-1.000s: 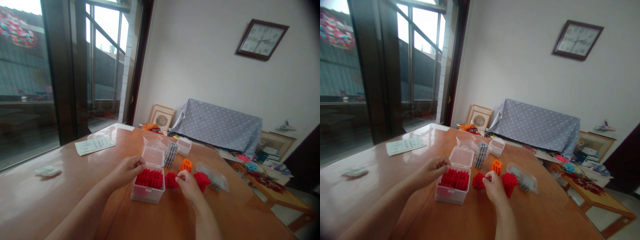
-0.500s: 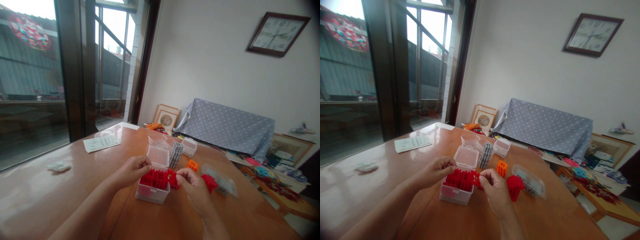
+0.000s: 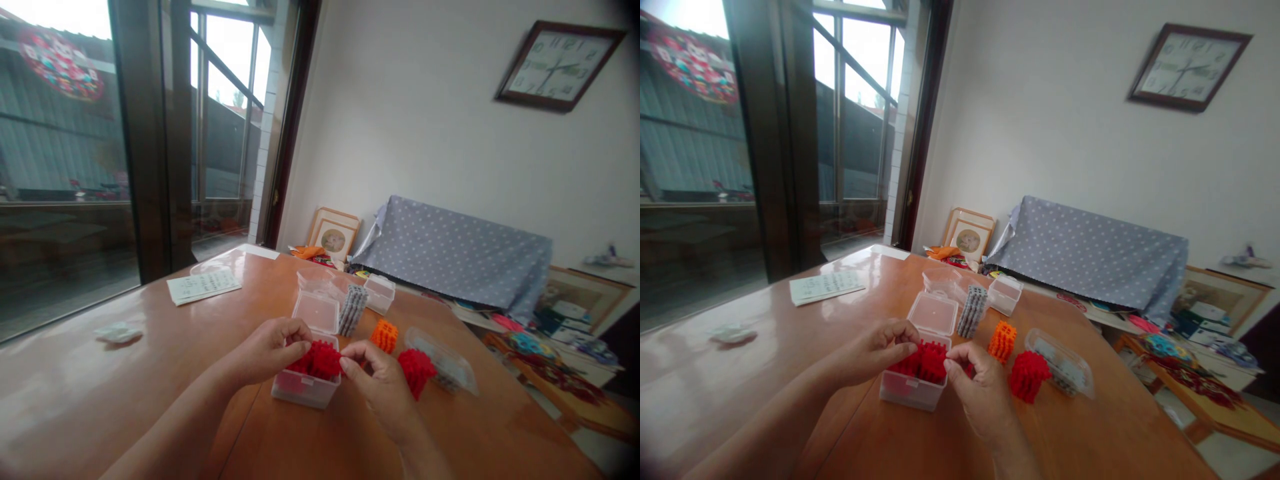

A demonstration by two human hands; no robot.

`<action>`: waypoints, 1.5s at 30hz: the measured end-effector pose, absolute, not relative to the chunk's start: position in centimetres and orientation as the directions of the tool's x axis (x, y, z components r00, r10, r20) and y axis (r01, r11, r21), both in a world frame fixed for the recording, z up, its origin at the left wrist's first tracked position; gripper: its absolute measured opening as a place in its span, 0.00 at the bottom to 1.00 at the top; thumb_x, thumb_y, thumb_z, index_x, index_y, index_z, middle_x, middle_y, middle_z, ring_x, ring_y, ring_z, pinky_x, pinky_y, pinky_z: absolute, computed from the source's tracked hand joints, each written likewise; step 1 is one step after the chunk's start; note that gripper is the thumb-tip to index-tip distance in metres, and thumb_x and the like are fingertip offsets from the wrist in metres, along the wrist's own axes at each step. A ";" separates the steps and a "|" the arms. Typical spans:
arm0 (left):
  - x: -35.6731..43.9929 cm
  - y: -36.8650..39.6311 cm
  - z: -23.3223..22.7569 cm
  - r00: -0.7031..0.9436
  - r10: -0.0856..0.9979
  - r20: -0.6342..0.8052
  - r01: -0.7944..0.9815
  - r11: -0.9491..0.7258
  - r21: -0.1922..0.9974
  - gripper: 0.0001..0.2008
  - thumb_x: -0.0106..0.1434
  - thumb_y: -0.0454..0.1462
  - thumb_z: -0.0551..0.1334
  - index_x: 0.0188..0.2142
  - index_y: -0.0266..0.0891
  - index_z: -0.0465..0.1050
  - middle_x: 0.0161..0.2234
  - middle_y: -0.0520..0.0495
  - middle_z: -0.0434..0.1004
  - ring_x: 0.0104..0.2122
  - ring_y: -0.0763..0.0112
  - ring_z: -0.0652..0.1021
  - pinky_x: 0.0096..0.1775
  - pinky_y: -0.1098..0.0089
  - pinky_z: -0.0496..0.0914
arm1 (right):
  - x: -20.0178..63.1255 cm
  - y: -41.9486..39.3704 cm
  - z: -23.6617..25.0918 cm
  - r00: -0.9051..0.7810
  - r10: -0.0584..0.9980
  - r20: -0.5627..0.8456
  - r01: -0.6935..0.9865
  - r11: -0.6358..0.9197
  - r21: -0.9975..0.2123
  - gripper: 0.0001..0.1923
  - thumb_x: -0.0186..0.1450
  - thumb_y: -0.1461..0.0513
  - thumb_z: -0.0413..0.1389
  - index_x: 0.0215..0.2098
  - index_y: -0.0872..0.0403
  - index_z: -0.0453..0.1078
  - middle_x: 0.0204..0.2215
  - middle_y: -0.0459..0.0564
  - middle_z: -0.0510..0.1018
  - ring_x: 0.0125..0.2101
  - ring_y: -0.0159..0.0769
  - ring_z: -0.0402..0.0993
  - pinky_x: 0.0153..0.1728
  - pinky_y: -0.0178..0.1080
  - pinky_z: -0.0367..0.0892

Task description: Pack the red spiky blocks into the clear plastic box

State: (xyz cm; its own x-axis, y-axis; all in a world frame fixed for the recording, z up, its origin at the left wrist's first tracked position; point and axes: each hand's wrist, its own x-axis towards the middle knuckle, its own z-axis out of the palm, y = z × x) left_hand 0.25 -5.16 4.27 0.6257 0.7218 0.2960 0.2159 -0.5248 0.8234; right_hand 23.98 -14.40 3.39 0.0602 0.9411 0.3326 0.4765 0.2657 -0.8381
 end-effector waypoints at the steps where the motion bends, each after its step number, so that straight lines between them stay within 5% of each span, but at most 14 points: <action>1: 0.3 -5.2 4.2 0.627 0.722 0.293 0.220 -0.525 0.822 0.07 0.67 0.39 0.61 0.38 0.38 0.76 0.30 0.52 0.76 0.29 0.74 0.74 0.31 0.75 0.65 | 23.8 -14.5 3.4 0.052 0.942 0.332 0.489 0.266 -0.831 0.07 0.67 0.57 0.60 0.36 0.51 0.76 0.31 0.45 0.78 0.32 0.37 0.71 0.34 0.37 0.63; 26: 0.4 -6.4 5.5 0.688 0.662 0.296 0.280 -0.619 0.733 0.07 0.63 0.34 0.61 0.36 0.39 0.79 0.33 0.50 0.81 0.35 0.69 0.77 0.37 0.72 0.67 | 23.2 -14.9 4.0 -0.111 0.930 0.351 0.734 0.315 -0.602 0.12 0.66 0.68 0.56 0.26 0.50 0.75 0.32 0.45 0.74 0.38 0.37 0.70 0.39 0.38 0.60; 37: 0.5 -6.9 6.5 0.715 0.606 0.348 0.344 -0.739 0.580 0.09 0.64 0.33 0.61 0.36 0.42 0.81 0.34 0.50 0.82 0.38 0.66 0.77 0.41 0.69 0.66 | 22.3 -15.2 4.4 -0.114 0.940 0.322 0.814 0.275 -0.512 0.04 0.61 0.55 0.67 0.32 0.45 0.80 0.32 0.46 0.75 0.37 0.41 0.70 0.36 0.40 0.59; 45: 0.6 -7.3 6.9 0.721 0.597 0.352 0.324 -0.739 0.590 0.07 0.65 0.36 0.62 0.35 0.42 0.81 0.34 0.49 0.82 0.38 0.65 0.77 0.40 0.69 0.66 | 21.8 -15.3 4.4 -0.114 0.917 0.382 0.809 0.309 -0.500 0.05 0.64 0.64 0.60 0.35 0.46 0.77 0.34 0.45 0.78 0.39 0.41 0.70 0.40 0.42 0.60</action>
State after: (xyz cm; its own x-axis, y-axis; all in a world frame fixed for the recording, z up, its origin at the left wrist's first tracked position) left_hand 0.63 -7.34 6.91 0.7213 0.5967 0.3516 0.3238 -0.7394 0.5903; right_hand 21.77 -15.34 4.43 -0.1136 0.9171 0.3822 0.8089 0.3087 -0.5003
